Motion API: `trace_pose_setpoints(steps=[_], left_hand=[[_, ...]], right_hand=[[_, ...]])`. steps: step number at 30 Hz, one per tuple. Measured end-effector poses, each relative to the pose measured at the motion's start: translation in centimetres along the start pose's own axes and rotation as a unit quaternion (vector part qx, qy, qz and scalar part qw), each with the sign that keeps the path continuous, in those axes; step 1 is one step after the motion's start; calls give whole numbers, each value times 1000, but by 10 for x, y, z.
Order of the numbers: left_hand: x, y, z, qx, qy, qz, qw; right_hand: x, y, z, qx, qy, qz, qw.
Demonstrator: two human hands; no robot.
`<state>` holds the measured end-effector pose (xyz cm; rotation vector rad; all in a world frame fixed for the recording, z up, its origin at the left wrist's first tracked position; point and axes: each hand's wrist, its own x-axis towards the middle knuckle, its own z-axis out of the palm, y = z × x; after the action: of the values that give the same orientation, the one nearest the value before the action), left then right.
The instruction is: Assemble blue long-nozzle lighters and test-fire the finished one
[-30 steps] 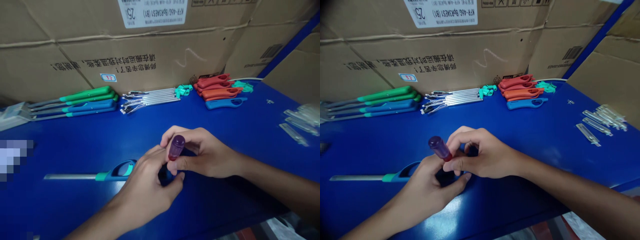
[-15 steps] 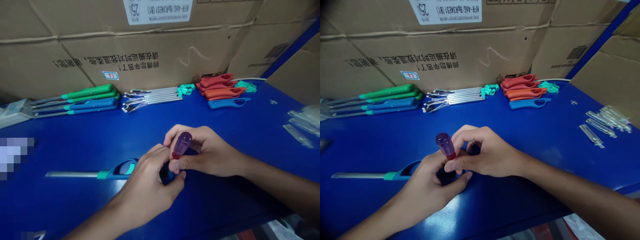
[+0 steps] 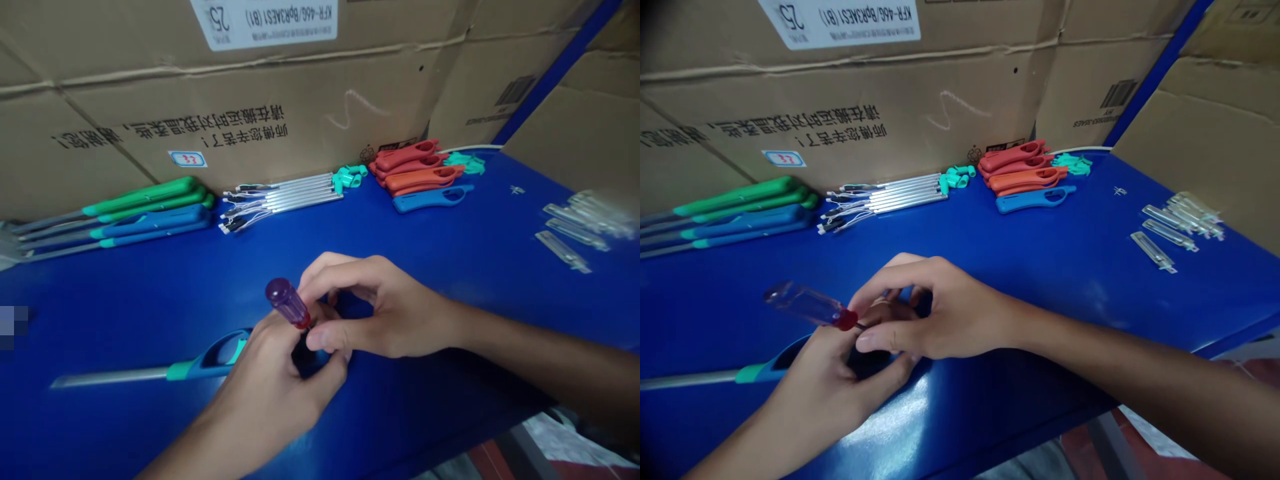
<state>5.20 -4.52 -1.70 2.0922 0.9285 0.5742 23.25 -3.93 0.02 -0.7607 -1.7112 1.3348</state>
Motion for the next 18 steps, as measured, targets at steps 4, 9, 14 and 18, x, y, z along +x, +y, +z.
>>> trace_pose_setpoints(steps=[4,9,14,18], left_hand=[[-1,-3,1,18,15,0,1000],[-2,-2,0,2,20,22,1000],[-2,-4,0,-9,20,33,999],[-2,-4,1,-8,25,44,999]], right_hand=[[0,-2,2,54,-7,33,998],[1,-8,0,-13,1,32,999],[1,-10,0,-36,-4,26,999],[1,-6,1,-5,11,44,999]])
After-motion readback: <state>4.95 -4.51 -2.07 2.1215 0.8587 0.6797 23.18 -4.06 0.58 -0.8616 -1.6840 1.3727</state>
